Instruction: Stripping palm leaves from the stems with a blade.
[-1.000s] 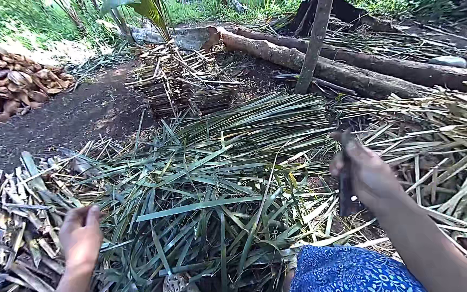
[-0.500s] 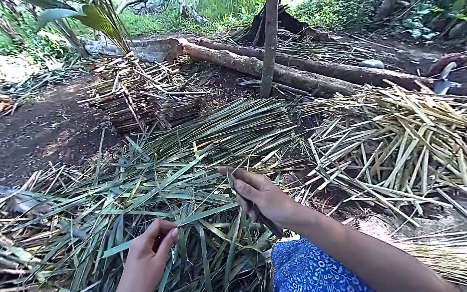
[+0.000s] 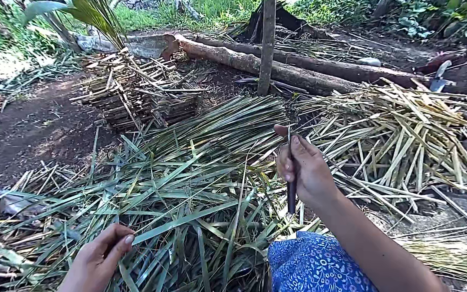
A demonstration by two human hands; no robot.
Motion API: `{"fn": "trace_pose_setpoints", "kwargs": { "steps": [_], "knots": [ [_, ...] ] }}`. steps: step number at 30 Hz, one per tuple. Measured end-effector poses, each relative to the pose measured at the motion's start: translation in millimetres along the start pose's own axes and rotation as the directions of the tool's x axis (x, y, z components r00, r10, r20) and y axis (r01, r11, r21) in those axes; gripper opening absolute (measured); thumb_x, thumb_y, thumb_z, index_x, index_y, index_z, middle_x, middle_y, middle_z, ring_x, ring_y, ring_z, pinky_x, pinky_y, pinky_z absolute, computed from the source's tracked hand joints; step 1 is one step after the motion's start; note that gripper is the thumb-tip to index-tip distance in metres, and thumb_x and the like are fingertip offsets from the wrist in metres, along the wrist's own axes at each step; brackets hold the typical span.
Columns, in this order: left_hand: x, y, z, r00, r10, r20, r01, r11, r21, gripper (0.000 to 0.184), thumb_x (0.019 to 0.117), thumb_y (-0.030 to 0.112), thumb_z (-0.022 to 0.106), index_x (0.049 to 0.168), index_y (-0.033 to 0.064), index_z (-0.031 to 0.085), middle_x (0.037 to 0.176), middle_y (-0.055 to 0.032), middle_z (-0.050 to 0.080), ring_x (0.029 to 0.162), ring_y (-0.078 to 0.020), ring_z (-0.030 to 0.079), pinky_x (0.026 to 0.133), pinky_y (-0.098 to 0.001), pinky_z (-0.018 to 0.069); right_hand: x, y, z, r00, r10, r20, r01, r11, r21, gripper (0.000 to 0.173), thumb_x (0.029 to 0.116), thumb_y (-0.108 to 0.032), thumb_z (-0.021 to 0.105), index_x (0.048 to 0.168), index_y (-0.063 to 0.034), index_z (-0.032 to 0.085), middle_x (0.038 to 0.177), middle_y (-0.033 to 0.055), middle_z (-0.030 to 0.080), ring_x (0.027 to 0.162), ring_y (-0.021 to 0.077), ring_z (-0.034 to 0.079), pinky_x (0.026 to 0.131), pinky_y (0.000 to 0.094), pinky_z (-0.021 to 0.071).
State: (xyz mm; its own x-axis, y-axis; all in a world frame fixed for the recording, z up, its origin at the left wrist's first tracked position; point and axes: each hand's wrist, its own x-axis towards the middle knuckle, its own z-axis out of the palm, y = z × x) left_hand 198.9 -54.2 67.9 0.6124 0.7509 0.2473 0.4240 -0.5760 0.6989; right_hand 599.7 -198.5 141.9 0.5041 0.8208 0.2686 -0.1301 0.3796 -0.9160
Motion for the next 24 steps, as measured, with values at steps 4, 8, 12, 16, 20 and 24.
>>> {"fn": "trace_pose_setpoints", "kwargs": {
  "steps": [4, 8, 12, 16, 20, 24],
  "knots": [
    [10, 35, 21, 0.997, 0.071, -0.005, -0.071, 0.996, 0.058, 0.038, 0.101, 0.035, 0.055, 0.115, 0.0006, 0.067, 0.094, -0.005, 0.071, 0.08, -0.0016, 0.065, 0.073, -0.0223, 0.0545, -10, 5, 11, 0.989, -0.01, 0.148, 0.021, 0.997, -0.074, 0.037, 0.1103, -0.03, 0.036, 0.136, -0.018, 0.059, 0.058, -0.0092, 0.049, 0.047, -0.001, 0.047, 0.047, 0.0138, 0.0448],
    [27, 96, 55, 0.967, 0.233, -0.106, -0.238, 0.971, -0.038, 0.03, 0.1023, 0.03, 0.059, 0.116, 0.0043, 0.066, 0.088, 0.0014, 0.069, 0.07, 0.0044, 0.06, 0.064, -0.012, 0.0506, -32, 16, 40, 0.912, 0.12, 0.391, -0.076, 0.989, -0.126, 0.035, 0.1085, -0.025, 0.044, 0.138, -0.0141, 0.06, 0.066, -0.0138, 0.054, 0.054, -0.0054, 0.051, 0.052, 0.0107, 0.0459],
    [31, 134, 70, 0.907, 0.349, -0.235, -0.35, 0.936, 0.039, 0.017, 0.0991, 0.019, 0.064, 0.099, 0.0029, 0.07, 0.082, -0.0019, 0.067, 0.066, 0.0018, 0.057, 0.061, -0.0102, 0.0474, -47, 20, 57, 0.849, 0.175, 0.498, -0.109, 0.981, -0.159, 0.035, 0.1076, -0.025, 0.046, 0.135, -0.0073, 0.059, 0.07, -0.0173, 0.055, 0.057, -0.0077, 0.052, 0.051, 0.0095, 0.0456],
    [28, 141, 71, 0.891, 0.358, -0.281, -0.365, 0.931, 0.028, 0.019, 0.101, 0.018, 0.062, 0.094, 0.0027, 0.069, 0.079, -0.0011, 0.065, 0.067, 0.0037, 0.056, 0.063, -0.0085, 0.0471, -50, 17, 56, 0.819, 0.175, 0.546, -0.115, 0.983, -0.143, 0.04, 0.1077, -0.033, 0.048, 0.139, -0.0086, 0.057, 0.072, -0.017, 0.054, 0.058, -0.0077, 0.051, 0.052, 0.0088, 0.0445],
    [26, 145, 73, 0.884, 0.378, -0.276, -0.383, 0.923, 0.038, 0.019, 0.1016, 0.018, 0.06, 0.093, 0.0024, 0.068, 0.078, -0.0015, 0.064, 0.066, 0.0033, 0.055, 0.062, -0.0083, 0.0456, -52, 13, 55, 0.757, 0.199, 0.622, -0.143, 0.98, -0.14, 0.041, 0.1082, -0.032, 0.047, 0.14, -0.0061, 0.055, 0.072, -0.0164, 0.052, 0.058, -0.0078, 0.049, 0.051, 0.0087, 0.0427],
    [25, 147, 72, 0.876, 0.403, -0.265, -0.397, 0.914, 0.077, 0.02, 0.1023, 0.019, 0.059, 0.092, 0.0037, 0.067, 0.077, -0.0013, 0.063, 0.066, 0.0026, 0.054, 0.061, -0.0086, 0.0439, -49, 11, 50, 0.759, 0.183, 0.625, -0.131, 0.983, -0.128, 0.04, 0.1081, -0.032, 0.048, 0.138, -0.0072, 0.057, 0.071, -0.0166, 0.052, 0.057, -0.0083, 0.049, 0.05, 0.0081, 0.0421]
  ]
}}
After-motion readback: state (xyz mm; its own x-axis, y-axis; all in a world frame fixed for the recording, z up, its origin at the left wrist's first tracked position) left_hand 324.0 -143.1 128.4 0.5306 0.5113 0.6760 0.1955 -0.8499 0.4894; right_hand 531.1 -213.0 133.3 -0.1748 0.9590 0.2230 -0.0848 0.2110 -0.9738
